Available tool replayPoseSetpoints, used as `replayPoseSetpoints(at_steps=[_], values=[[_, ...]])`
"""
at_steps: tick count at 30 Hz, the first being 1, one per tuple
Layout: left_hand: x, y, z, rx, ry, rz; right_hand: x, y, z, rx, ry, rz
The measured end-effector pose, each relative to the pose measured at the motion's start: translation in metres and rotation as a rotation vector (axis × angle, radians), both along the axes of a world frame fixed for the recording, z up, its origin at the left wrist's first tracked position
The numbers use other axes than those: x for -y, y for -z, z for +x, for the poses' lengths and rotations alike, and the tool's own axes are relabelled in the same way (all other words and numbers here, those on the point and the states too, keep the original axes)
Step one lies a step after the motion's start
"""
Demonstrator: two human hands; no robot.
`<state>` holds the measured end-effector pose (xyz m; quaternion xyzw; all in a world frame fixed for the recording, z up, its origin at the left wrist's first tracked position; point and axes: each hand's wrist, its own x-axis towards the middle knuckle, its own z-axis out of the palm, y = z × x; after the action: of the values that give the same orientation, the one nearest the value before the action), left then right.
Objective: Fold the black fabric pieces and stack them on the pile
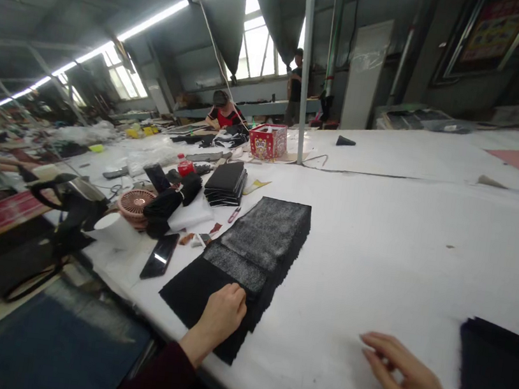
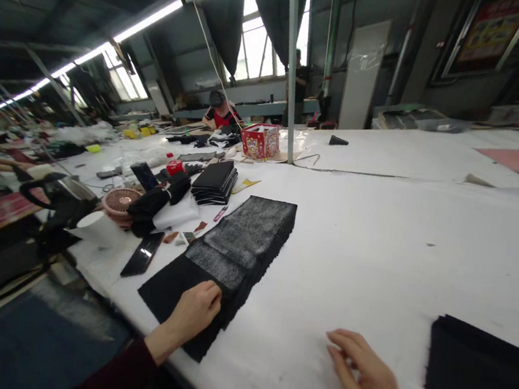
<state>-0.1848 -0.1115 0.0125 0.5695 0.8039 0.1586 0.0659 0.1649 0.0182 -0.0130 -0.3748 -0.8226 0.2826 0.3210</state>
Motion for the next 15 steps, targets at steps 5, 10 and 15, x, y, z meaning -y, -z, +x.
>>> replayPoseSetpoints(at_steps=[5, 10, 15], values=[[-0.001, -0.001, -0.02, 0.234, 0.018, 0.068, 0.038, -0.023, -0.118, 0.064, -0.431, -0.007], [-0.002, 0.002, -0.037, 0.581, 0.018, 0.144, 0.051, -0.02, -0.194, 0.224, -0.534, 0.142], [0.009, 0.004, -0.068, 1.016, -0.136, 0.324, 0.05, -0.005, -0.215, 0.365, -0.447, 0.247]])
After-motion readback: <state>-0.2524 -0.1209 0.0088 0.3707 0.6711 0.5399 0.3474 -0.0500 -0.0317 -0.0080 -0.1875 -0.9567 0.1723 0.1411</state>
